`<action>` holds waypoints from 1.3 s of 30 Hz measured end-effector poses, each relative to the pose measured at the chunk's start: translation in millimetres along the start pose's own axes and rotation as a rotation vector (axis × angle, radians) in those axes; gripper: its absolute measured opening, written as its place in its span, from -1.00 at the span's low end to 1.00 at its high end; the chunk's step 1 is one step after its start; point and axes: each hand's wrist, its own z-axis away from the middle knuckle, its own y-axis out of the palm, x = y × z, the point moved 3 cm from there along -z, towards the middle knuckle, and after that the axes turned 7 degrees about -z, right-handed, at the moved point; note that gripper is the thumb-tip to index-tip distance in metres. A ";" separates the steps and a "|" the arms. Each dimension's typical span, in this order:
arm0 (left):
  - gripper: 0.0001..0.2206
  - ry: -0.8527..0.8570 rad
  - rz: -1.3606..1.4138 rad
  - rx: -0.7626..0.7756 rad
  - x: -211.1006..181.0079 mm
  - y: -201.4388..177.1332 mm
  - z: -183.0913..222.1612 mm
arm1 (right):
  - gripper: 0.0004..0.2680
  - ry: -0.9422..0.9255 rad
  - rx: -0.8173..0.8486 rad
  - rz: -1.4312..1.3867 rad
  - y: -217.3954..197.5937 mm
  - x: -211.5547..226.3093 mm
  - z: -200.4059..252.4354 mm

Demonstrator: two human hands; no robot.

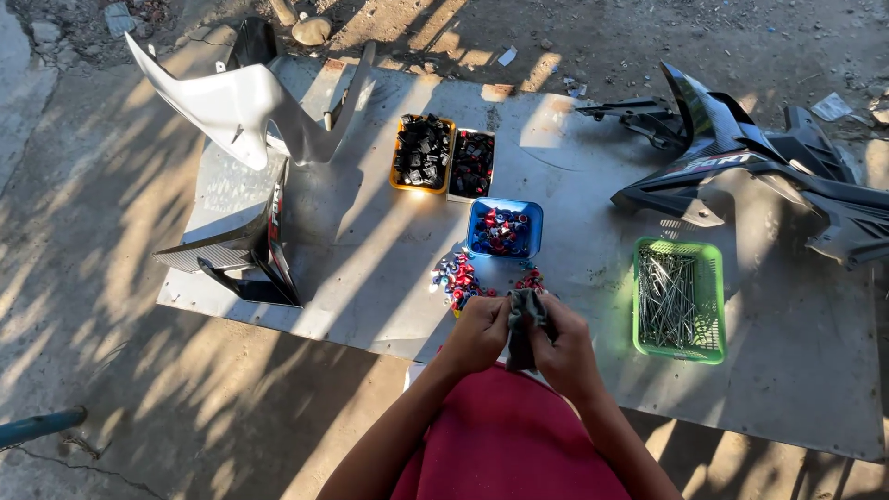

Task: Wiping and cleaning small motorcycle valve caps with a cloth on a workbench.

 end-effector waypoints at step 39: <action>-0.76 -0.493 0.334 -0.016 67.6 34.5 24.1 | -0.93 0.496 -0.060 -0.541 -26.7 -128.6 31.6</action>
